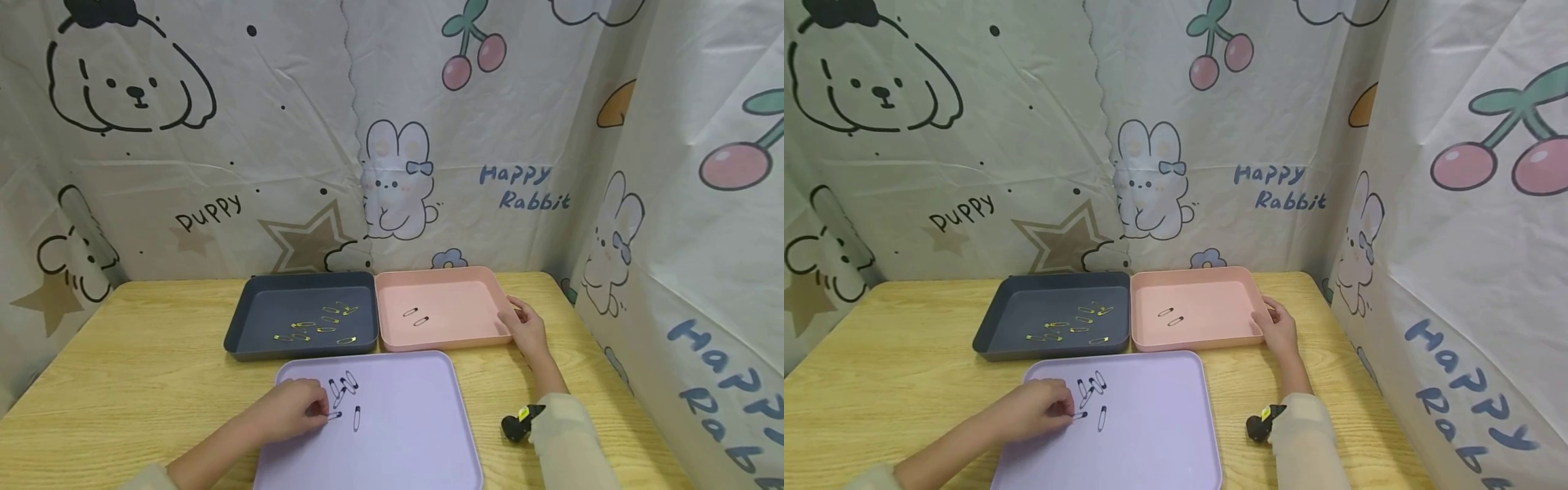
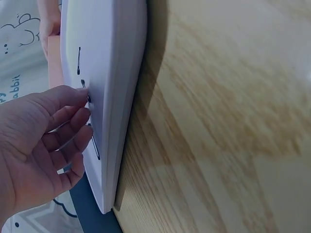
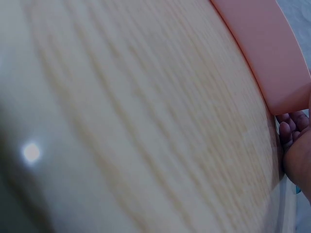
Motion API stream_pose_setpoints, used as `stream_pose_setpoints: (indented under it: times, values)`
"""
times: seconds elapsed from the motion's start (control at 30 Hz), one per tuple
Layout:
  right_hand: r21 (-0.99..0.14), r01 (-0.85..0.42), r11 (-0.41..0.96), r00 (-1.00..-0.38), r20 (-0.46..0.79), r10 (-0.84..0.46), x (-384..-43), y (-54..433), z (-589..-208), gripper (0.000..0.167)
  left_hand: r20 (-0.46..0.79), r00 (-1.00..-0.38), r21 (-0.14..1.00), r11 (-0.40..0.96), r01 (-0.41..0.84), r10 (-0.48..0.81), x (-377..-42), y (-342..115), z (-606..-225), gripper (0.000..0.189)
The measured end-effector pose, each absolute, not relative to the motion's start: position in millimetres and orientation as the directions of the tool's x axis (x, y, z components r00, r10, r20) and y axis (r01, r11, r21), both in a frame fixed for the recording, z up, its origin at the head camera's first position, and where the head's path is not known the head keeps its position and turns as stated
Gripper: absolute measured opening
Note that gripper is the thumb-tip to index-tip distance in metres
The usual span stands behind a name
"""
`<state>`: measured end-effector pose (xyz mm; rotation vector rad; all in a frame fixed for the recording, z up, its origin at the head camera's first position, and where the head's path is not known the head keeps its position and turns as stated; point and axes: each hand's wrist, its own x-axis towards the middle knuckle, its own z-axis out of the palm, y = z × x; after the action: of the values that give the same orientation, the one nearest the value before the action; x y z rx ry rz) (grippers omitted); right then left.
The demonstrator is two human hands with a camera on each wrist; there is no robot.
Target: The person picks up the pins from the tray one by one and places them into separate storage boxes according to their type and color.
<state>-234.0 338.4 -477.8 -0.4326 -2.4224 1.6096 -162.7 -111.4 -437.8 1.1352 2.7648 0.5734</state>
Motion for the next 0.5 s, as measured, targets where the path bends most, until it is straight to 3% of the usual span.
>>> stream_pose_setpoints:
  times: [0.5]
  values:
    - [-0.929, 0.152, 0.337, -0.936, -0.026, 0.35, -234.7, 339.2, -477.5, 0.055, -0.081, -0.773, 0.512, 0.692, 0.509, 0.629, -163.2, -106.1, -440.6, 0.012]
